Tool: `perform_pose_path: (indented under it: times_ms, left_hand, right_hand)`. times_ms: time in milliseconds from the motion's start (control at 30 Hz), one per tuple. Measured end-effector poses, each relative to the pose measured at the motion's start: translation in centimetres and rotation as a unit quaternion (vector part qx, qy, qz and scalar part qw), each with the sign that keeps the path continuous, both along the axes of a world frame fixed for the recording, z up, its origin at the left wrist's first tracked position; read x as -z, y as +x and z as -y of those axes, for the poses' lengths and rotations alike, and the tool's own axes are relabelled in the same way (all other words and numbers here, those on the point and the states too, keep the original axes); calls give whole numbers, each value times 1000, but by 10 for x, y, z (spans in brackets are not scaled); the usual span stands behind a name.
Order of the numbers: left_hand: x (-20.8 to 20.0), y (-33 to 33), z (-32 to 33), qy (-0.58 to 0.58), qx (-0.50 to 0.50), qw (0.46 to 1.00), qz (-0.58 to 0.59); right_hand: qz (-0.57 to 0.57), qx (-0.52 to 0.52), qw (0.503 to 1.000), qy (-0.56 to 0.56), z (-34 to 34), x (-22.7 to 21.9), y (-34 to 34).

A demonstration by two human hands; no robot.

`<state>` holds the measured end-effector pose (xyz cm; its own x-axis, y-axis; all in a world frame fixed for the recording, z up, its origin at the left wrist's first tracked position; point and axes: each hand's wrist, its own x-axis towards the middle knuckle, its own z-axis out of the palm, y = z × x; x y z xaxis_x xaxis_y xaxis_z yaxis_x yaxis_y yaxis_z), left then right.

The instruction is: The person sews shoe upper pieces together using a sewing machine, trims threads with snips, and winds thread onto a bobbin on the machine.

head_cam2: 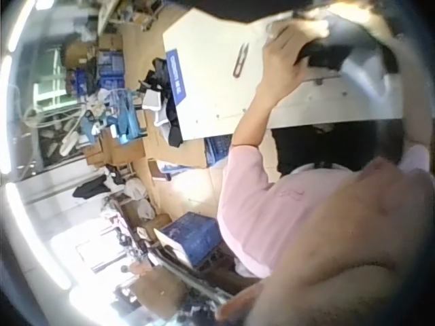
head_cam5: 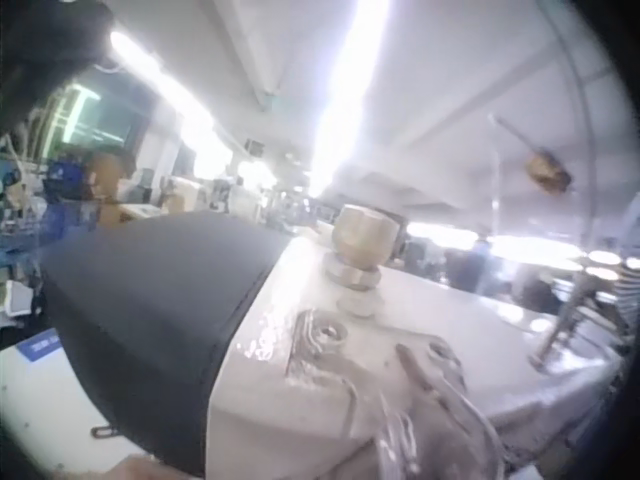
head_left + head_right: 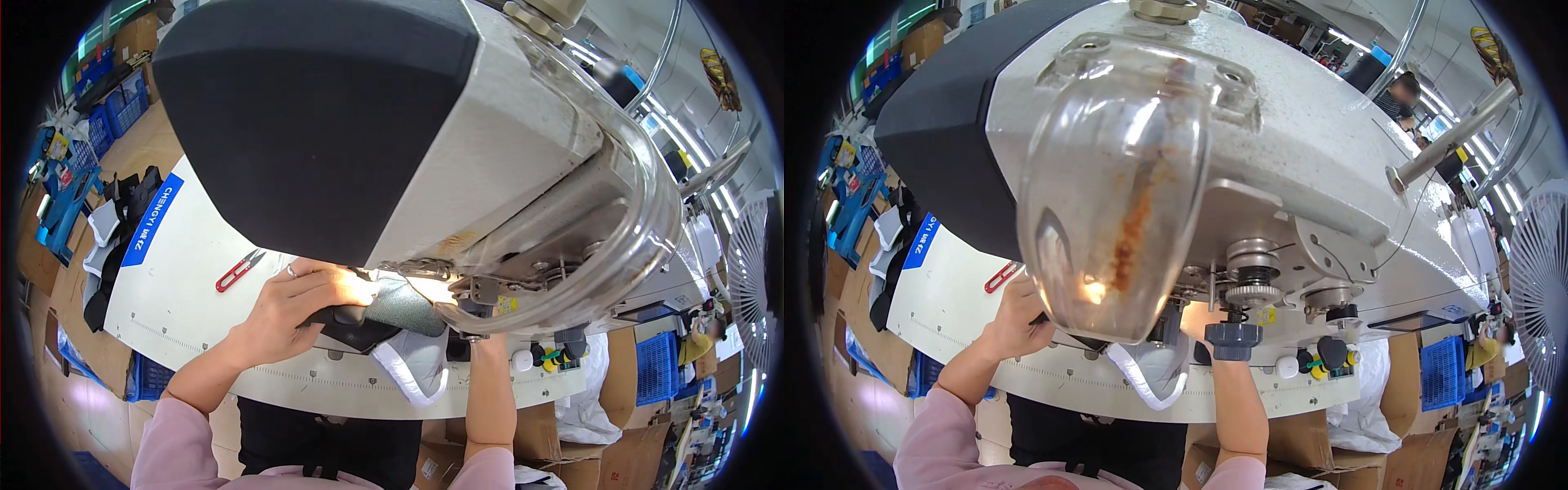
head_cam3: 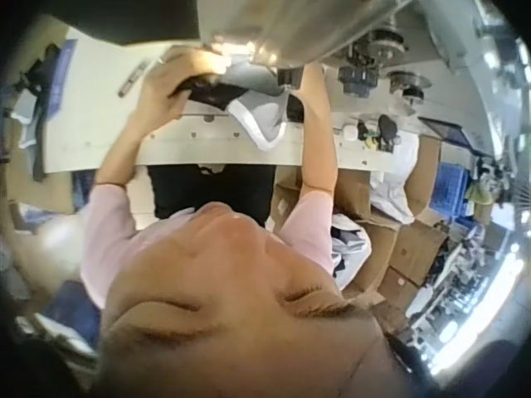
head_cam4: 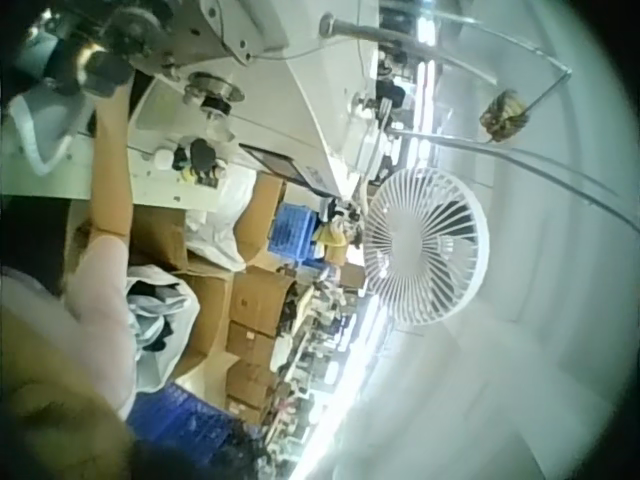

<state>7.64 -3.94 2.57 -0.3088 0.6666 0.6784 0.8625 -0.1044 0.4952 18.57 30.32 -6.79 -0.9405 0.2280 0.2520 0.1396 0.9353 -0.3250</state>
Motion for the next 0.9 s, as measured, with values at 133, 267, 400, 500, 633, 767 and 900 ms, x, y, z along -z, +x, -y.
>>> perform_pose_path:
  times_ms: [133, 267, 400, 500, 633, 767, 900]
  left_hand:
    - [-3, -2, -1, -9, -21, 1000, -9]
    - [-14, 4, 2, -1, -22, 998, 53]
    - [-19, 20, 12, 74, -70, 977, 188]
    - [-16, 27, 22, 108, -90, 944, 297]
    - [-6, 17, 41, 89, -58, 921, 374]
    - [-1, 5, 51, 78, 18, 918, 389]
    - [-19, -5, 61, 21, 65, 939, 337]
  right_hand:
    - [50, 24, 997, -54, 27, -25, 9]
    - [110, 73, 960, -246, 90, -66, 29]
    - [-103, -4, 871, -481, 144, -89, 34]
    - [-110, -106, 785, -600, 160, -87, 36]
    - [-77, -110, 546, -827, 191, -59, 34]
    - [-107, -130, 409, -897, 218, -48, 37]
    - [-128, -155, 602, -773, 207, -63, 39]
